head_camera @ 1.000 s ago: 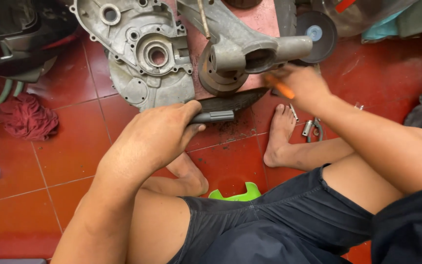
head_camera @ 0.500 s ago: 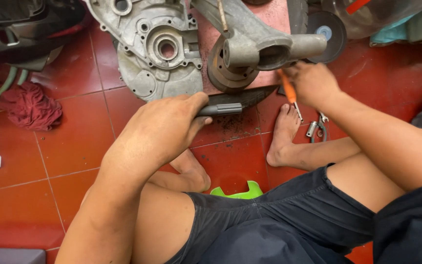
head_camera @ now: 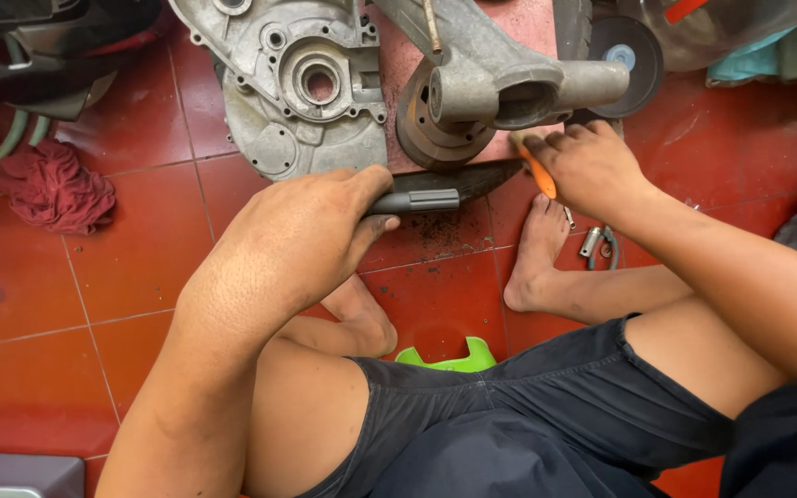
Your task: Cleaning and scraping debris from motorcycle engine components using a brush and a small tool.
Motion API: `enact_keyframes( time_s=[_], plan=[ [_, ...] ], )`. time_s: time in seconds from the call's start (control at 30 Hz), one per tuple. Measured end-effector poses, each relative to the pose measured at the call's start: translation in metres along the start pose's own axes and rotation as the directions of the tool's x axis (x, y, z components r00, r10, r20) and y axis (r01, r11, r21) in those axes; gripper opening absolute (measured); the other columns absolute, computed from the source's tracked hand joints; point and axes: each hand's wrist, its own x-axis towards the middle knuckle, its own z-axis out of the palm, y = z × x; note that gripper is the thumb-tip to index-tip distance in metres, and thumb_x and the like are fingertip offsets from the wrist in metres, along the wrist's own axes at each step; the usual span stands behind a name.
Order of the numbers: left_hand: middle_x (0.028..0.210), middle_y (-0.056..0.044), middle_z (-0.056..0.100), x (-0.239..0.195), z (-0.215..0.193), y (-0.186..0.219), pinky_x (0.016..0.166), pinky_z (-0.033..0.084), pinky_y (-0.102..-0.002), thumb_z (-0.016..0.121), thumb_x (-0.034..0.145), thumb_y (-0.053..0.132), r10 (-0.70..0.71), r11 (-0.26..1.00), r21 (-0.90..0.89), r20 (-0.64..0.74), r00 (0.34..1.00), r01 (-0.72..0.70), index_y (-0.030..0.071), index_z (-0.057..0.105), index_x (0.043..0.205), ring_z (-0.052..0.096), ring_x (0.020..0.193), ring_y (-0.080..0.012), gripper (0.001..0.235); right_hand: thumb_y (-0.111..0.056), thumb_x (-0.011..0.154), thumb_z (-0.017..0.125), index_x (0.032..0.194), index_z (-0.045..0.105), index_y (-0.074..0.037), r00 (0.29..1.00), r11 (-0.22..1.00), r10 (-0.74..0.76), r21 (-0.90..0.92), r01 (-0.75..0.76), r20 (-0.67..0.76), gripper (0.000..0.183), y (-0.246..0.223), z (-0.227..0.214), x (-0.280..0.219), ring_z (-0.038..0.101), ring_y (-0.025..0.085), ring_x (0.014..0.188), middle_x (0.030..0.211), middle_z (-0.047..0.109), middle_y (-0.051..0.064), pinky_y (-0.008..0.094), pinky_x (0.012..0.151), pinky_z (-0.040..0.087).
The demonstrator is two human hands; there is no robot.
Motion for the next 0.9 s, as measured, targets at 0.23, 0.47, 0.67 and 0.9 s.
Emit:
enact_keyframes(
  time_s=[0.23, 0.47, 0.67, 0.9],
  plan=[
    [0.088, -0.006, 0.069, 0.01, 0.0, 0.001, 0.062, 0.048, -0.055, 0.054, 0.105, 0.033, -0.001, 1.0, 0.011, 0.012, 1.0, 0.001, 0.013, 0.054, 0.101, 0.064, 0.078, -0.0389, 0.02, -0.047, 0.099, 0.053, 0.118, 0.076, -0.027, 0.912, 0.756, -0.076, 0.62, -0.21, 0.402, 0.037, -0.024, -0.056, 0.014, 0.071, 0.036, 0.085, 0.109, 0.077, 0.001, 0.05, 0.062, 0.054],
    [0.094, -0.007, 0.07, 0.009, 0.002, 0.005, 0.066, 0.05, -0.056, 0.054, 0.104, 0.032, 0.002, 1.0, 0.018, 0.012, 1.0, -0.002, 0.014, 0.055, 0.106, 0.065, 0.084, -0.04, 0.019, -0.053, 0.097, 0.045, 0.068, 0.062, -0.01, 0.873, 0.915, -0.172, 0.403, -0.03, 0.456, 0.054, -0.027, -0.006, -0.008, 0.063, 0.033, 0.07, 0.076, 0.067, 0.003, 0.044, 0.056, 0.045],
    [0.093, -0.008, 0.069, 0.001, 0.007, 0.004, 0.063, 0.051, -0.057, 0.054, 0.106, 0.035, -0.015, 0.999, 0.03, 0.006, 1.0, 0.015, 0.015, 0.054, 0.107, 0.066, 0.081, -0.0407, 0.021, -0.05, 0.094, 0.049, 0.098, 0.059, -0.019, 0.749, 0.93, -0.093, 0.326, -0.171, 0.656, 0.033, -0.007, 0.035, -0.035, 0.068, 0.032, 0.073, 0.083, 0.072, 0.003, 0.045, 0.059, 0.049],
    [0.088, -0.008, 0.071, 0.009, 0.001, 0.008, 0.061, 0.051, -0.058, 0.057, 0.103, 0.031, -0.002, 1.0, 0.008, -0.013, 1.0, 0.002, 0.015, 0.054, 0.11, 0.066, 0.076, -0.043, 0.018, -0.05, 0.084, 0.057, 0.094, 0.074, -0.003, 0.583, 0.48, 0.383, 0.384, -0.788, 0.717, 0.051, -0.024, 0.084, -0.016, 0.067, 0.047, 0.093, 0.097, 0.074, 0.025, 0.049, 0.072, 0.052]
  ],
)
